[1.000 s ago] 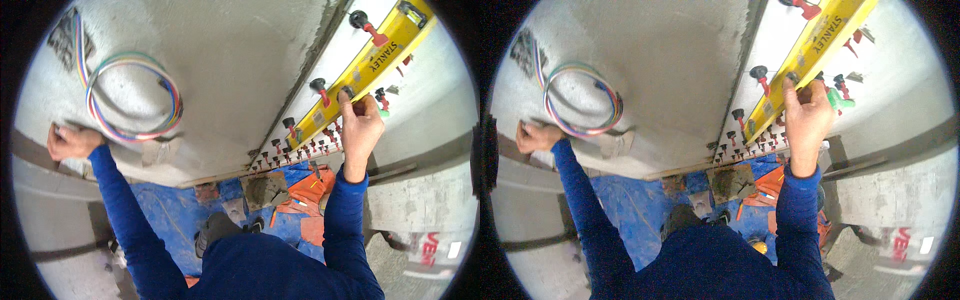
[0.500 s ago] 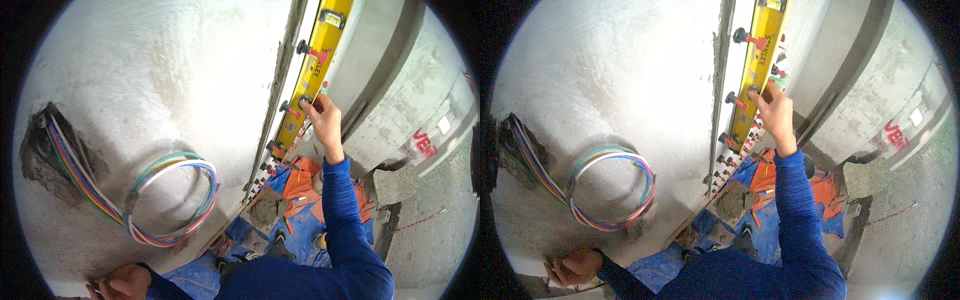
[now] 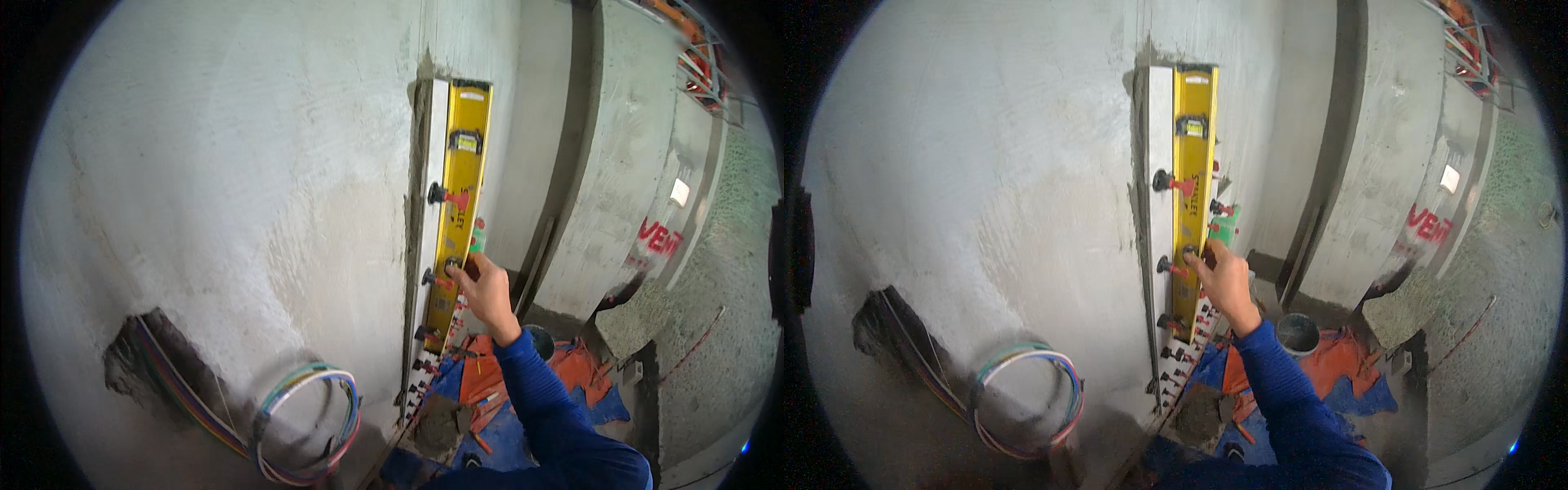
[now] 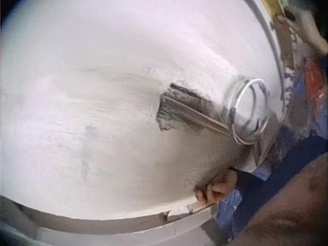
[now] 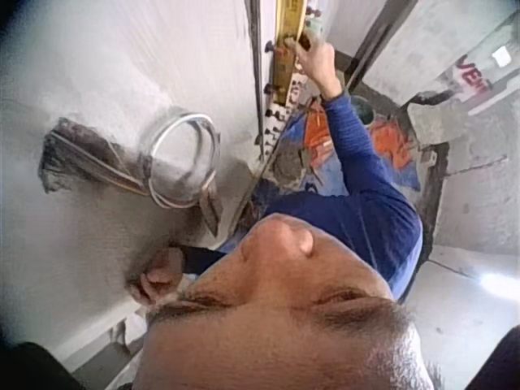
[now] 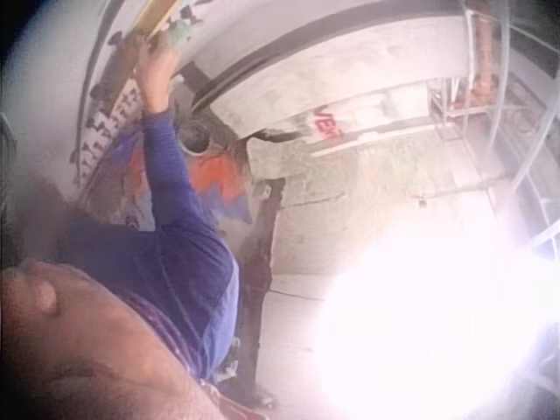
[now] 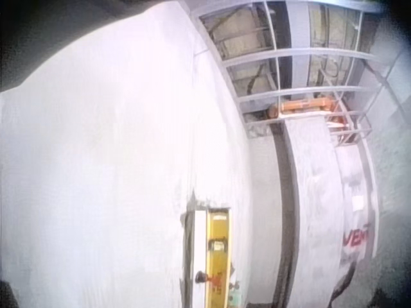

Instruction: The person installs white ceramic tiles on a wall using tile leveling clips and wedges. They use a spirit level to check alignment, insert wooden shims to adjust spacing, and apply adhesive with a trowel. The person repeatedly checks and adjusts tile positions to ensure even alignment.

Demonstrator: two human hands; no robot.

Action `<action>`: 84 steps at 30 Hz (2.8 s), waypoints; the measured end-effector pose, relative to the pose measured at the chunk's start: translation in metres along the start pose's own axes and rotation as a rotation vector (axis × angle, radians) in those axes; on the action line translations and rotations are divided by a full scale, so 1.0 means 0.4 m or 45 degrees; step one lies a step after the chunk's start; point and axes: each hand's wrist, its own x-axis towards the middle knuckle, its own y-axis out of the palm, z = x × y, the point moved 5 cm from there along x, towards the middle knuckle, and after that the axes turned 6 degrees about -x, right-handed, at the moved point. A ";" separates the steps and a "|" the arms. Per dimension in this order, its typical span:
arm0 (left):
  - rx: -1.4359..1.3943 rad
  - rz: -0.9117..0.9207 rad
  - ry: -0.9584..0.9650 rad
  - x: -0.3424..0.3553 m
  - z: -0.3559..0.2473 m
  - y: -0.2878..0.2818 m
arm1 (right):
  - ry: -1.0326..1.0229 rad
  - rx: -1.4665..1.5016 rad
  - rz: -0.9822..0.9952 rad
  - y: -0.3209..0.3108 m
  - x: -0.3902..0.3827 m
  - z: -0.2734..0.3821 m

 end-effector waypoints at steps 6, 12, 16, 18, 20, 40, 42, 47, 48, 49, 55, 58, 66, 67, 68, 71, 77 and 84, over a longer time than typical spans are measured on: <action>-0.026 0.026 -0.069 -0.049 0.029 0.025 | 0.236 0.119 0.114 0.000 -0.018 -0.022; -0.043 0.051 -0.114 -0.083 0.046 0.051 | 0.138 0.228 0.072 0.005 -0.032 -0.047; -0.031 0.071 -0.129 -0.097 0.053 0.055 | 0.201 0.333 0.074 0.020 -0.036 -0.070; -0.024 0.081 -0.139 -0.104 0.057 0.059 | 0.142 0.369 0.058 0.023 -0.037 -0.070; -0.025 0.089 -0.150 -0.109 0.061 0.063 | 0.138 0.540 0.063 0.028 -0.038 -0.071; -0.081 0.111 -0.171 -0.134 0.079 0.105 | 0.331 0.435 0.165 0.033 -0.048 -0.069; -0.088 0.120 -0.175 -0.137 0.080 0.109 | 0.328 0.419 0.159 0.032 -0.050 -0.070; -0.094 0.128 -0.179 -0.140 0.083 0.113 | 0.302 0.469 0.149 0.035 -0.051 -0.065; -0.092 0.129 -0.180 -0.140 0.084 0.113 | 0.302 0.447 0.145 0.035 -0.051 -0.064; -0.092 0.131 -0.180 -0.140 0.083 0.113 | 0.290 0.440 0.143 0.034 -0.051 -0.062; -0.093 0.134 -0.177 -0.140 0.085 0.115 | 0.304 0.386 0.157 0.033 -0.051 -0.065; -0.094 0.137 -0.177 -0.141 0.088 0.115 | 0.303 0.418 0.110 0.036 -0.050 -0.067; -0.103 0.128 -0.172 -0.135 0.091 0.111 | 0.295 0.326 0.097 0.033 -0.052 -0.070; -0.107 0.125 -0.167 -0.133 0.091 0.111 | 0.281 0.305 0.097 0.031 -0.051 -0.069; -0.115 0.122 -0.164 -0.129 0.090 0.109 | 0.273 0.313 0.101 0.031 -0.050 -0.069; -0.116 0.103 -0.159 -0.122 0.085 0.093 | 0.285 0.337 0.102 0.032 -0.048 -0.071; -0.079 0.068 -0.145 -0.117 0.091 0.040 | 0.203 0.315 0.105 0.025 -0.043 -0.065; -0.150 -0.011 -0.127 -0.027 0.035 -0.031 | 0.172 0.361 0.125 0.025 -0.038 -0.069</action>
